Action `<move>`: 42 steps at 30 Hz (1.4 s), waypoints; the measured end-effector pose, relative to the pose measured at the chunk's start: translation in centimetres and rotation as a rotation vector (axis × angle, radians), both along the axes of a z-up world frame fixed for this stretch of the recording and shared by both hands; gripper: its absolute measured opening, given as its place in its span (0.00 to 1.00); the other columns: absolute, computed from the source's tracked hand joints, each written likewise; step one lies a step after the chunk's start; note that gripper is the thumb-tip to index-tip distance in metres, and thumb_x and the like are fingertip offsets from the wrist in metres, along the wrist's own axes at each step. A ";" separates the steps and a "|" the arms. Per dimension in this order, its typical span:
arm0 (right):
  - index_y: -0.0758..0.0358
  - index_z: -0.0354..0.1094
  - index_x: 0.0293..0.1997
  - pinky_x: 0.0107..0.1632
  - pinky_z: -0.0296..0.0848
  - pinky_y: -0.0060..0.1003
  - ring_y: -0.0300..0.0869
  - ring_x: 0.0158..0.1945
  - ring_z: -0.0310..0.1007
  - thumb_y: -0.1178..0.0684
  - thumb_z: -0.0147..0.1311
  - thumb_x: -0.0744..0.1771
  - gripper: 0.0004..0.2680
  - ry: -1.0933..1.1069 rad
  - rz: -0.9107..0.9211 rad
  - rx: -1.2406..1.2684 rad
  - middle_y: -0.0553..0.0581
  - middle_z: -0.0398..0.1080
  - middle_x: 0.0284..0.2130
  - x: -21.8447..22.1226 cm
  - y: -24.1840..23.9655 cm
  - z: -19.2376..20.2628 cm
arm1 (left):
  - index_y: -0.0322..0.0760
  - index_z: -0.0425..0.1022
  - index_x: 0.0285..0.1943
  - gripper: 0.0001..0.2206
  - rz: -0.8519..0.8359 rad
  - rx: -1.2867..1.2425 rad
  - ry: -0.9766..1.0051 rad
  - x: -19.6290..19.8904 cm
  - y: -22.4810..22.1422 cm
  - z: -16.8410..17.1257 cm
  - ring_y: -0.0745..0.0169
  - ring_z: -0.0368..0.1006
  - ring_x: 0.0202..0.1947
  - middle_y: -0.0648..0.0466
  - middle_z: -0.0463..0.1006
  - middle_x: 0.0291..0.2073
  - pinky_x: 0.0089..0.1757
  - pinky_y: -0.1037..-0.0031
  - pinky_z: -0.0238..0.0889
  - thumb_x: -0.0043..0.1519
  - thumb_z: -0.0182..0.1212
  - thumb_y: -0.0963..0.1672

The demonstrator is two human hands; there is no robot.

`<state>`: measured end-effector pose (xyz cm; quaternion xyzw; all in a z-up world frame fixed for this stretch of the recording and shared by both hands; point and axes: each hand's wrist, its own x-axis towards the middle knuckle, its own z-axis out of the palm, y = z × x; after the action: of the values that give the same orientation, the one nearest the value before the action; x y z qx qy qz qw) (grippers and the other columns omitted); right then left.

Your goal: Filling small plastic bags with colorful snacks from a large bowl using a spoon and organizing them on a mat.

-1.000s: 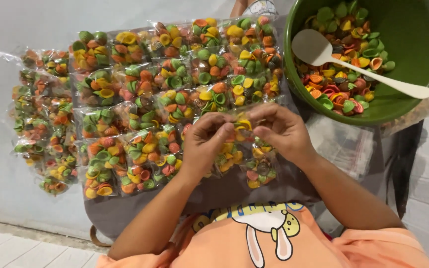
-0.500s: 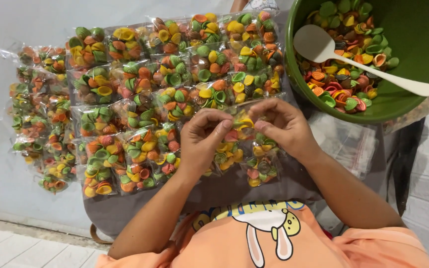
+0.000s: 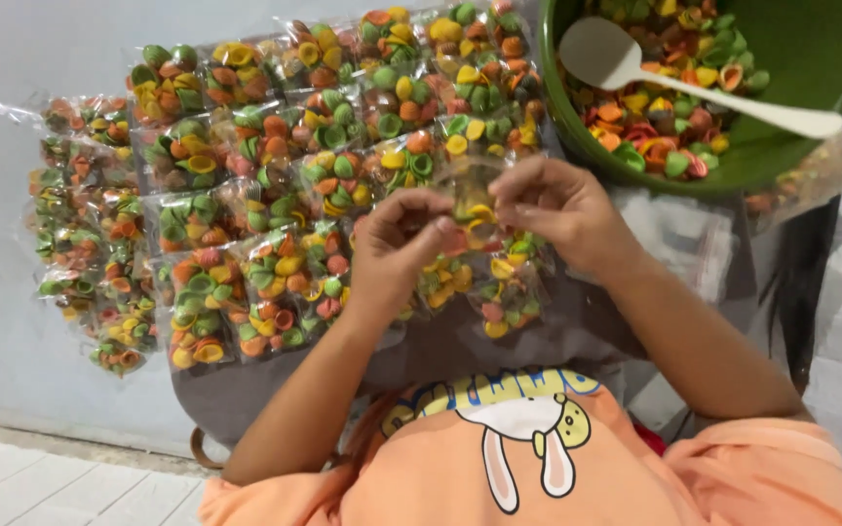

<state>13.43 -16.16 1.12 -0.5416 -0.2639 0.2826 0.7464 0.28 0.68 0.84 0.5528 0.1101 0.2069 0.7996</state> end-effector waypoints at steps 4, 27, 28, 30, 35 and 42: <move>0.76 0.72 0.45 0.34 0.84 0.45 0.46 0.32 0.79 0.73 0.56 0.64 0.08 0.042 0.024 0.031 0.64 0.72 0.30 -0.7 -0.6 0.7 | 0.33 0.81 0.45 0.05 -0.015 -0.025 -0.047 0.0 0.4 -1.1 0.74 0.72 0.32 0.57 0.76 0.30 0.34 0.77 0.69 0.61 0.67 0.37; 0.69 0.78 0.29 0.35 0.74 0.37 0.44 0.34 0.70 0.76 0.49 0.62 0.12 -0.372 -0.152 -0.083 0.63 0.69 0.34 -2.2 -3.7 1.5 | 0.33 0.63 0.72 0.32 -0.511 -0.070 -0.126 0.4 0.2 -3.3 0.50 0.76 0.47 0.44 0.68 0.51 0.38 0.65 0.77 0.64 0.60 0.54; 0.67 0.78 0.29 0.38 0.72 0.37 0.43 0.35 0.70 0.76 0.47 0.62 0.13 -0.431 -0.161 -0.101 0.61 0.68 0.34 -2.5 -3.7 1.7 | 0.32 0.68 0.68 0.24 -0.455 0.056 -0.094 0.1 0.1 -3.2 0.56 0.80 0.34 0.51 0.74 0.34 0.32 0.68 0.76 0.65 0.67 0.44; 0.66 0.79 0.29 0.38 0.72 0.36 0.43 0.35 0.71 0.76 0.48 0.63 0.13 -0.453 -0.168 -0.102 0.61 0.68 0.34 -2.6 -3.5 2.2 | 0.33 0.69 0.49 0.12 -0.414 0.038 -0.053 0.2 -0.1 -2.2 0.64 0.75 0.27 0.54 0.73 0.27 0.27 0.76 0.68 0.63 0.68 0.42; 0.69 0.78 0.33 0.42 0.76 0.40 0.45 0.39 0.73 0.76 0.48 0.65 0.12 -0.464 -0.163 -0.063 0.64 0.69 0.37 -2.7 -3.5 2.5 | 0.31 0.76 0.36 0.08 -0.277 -0.021 -0.028 -0.1 -0.9 -0.4 0.72 0.75 0.24 0.56 0.74 0.24 0.25 0.83 0.68 0.57 0.73 0.36; 0.69 0.78 0.45 0.44 0.80 0.48 0.56 0.46 0.76 0.72 0.48 0.65 0.12 -0.814 -0.419 -0.130 0.69 0.71 0.46 -6.2 -4.2 4.5 | 0.31 0.76 0.46 0.12 -0.101 -0.035 -0.085 -0.2 -1.3 -1.8 0.64 0.81 0.38 0.49 0.82 0.36 0.38 0.74 0.77 0.57 0.73 0.36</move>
<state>7.22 -20.32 5.59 -0.6959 -0.4021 -0.0942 0.5875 0.09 -0.62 -0.99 0.5342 0.0517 0.1877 0.8226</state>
